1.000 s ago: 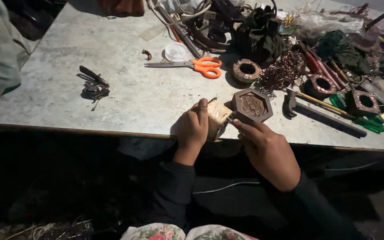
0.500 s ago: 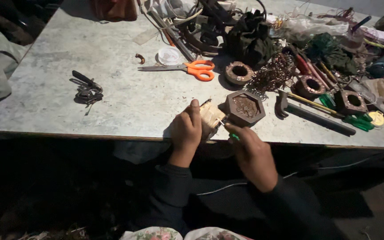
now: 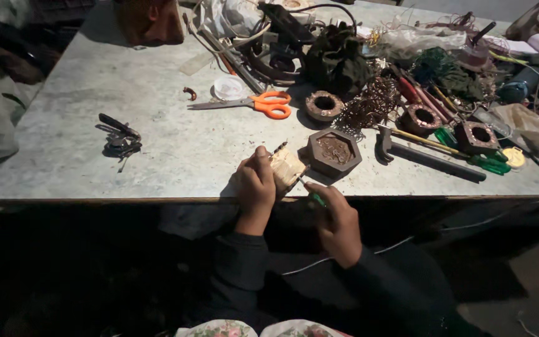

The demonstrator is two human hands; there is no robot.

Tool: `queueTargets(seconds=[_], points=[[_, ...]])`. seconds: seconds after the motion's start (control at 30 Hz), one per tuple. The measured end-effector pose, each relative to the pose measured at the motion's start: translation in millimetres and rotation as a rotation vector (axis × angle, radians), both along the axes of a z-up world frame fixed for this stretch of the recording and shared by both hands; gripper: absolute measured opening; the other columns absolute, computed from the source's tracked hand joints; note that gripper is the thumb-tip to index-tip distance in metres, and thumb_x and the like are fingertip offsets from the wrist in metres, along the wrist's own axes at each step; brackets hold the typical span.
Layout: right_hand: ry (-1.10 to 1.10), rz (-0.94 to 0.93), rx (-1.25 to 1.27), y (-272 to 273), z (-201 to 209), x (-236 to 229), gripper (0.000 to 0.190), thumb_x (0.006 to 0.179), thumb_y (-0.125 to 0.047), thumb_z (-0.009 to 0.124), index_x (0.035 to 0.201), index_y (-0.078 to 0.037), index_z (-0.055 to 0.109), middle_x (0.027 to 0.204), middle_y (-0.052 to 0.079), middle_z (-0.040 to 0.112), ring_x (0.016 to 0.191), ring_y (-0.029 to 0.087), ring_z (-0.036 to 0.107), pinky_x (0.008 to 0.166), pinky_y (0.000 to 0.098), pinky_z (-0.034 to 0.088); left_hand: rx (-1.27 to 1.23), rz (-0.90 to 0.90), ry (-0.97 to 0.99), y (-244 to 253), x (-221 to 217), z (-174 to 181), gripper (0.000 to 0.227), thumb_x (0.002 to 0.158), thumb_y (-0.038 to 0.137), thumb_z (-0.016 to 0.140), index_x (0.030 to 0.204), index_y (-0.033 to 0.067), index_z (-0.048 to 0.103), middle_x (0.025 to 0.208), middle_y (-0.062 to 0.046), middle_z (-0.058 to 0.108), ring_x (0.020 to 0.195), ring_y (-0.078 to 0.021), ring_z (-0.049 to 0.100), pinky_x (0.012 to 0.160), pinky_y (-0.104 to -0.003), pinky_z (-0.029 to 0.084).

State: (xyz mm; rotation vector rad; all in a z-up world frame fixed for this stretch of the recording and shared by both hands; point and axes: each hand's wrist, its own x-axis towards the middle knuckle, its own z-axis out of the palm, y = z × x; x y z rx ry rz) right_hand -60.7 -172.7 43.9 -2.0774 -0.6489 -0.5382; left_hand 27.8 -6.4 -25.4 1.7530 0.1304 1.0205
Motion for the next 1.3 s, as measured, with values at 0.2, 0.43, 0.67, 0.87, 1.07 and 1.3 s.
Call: queueTargets(seconds=[0.2,0.43,0.67,0.87,1.07,1.3], points=[[0.049,0.023,0.106,1,-21,1,0.051,0.084,0.012,0.059,0.13,-0.009,0.063,0.106,0.014,0.071,0.094,0.029,0.074,0.082,0.0318,0.055,-0.137,-0.055,0.053,0,2,-10,0.05,0.106,0.04,0.051,0.088,-0.0022,0.072,0.084,-0.022,0.072,0.082,-0.0387,0.071,0.073,-0.046,0.054],[0.067,0.013,0.075,1,-28,-2,0.046,0.088,0.009,0.064,0.13,-0.01,0.063,0.101,0.014,0.068,0.085,0.031,0.072,0.074,0.0319,0.055,-0.067,-0.097,-0.072,4,-3,-3,0.049,0.108,0.035,0.049,0.083,-0.0025,0.068,0.081,-0.02,0.07,0.081,-0.038,0.068,0.074,-0.046,0.051],[-0.012,-0.06,-0.304,-10,25,-17,0.038,0.091,-0.009,0.071,0.128,-0.013,0.065,0.101,0.012,0.069,0.074,0.033,0.072,0.06,0.0399,0.056,0.168,-0.105,-0.132,7,-13,3,0.058,0.113,0.041,0.035,0.077,0.0013,0.058,0.075,-0.02,0.059,0.081,-0.0422,0.06,0.077,-0.051,0.045],[0.011,-0.007,-0.342,-5,41,-10,0.036,0.091,-0.011,0.071,0.127,-0.014,0.066,0.101,0.012,0.068,0.074,0.033,0.071,0.061,0.0411,0.056,0.157,-0.122,-0.178,8,-19,10,0.07,0.109,0.057,0.024,0.081,0.0032,0.058,0.075,-0.019,0.059,0.081,-0.0408,0.06,0.073,-0.049,0.045],[0.072,0.059,-0.061,6,9,-2,0.039,0.091,0.001,0.066,0.13,-0.007,0.062,0.102,0.015,0.067,0.089,0.036,0.072,0.072,0.0389,0.057,0.051,-0.133,-0.141,9,-18,14,0.054,0.109,0.043,0.048,0.081,-0.0011,0.064,0.077,-0.018,0.064,0.078,-0.0373,0.062,0.071,-0.046,0.046],[0.132,0.107,0.14,3,-37,8,0.037,0.089,0.009,0.065,0.124,-0.005,0.061,0.099,0.014,0.07,0.085,0.026,0.073,0.075,0.0324,0.055,-0.218,-0.193,-0.112,6,-10,13,0.042,0.106,0.027,0.055,0.076,-0.002,0.061,0.064,-0.014,0.062,0.058,-0.024,0.059,0.059,-0.037,0.044]])
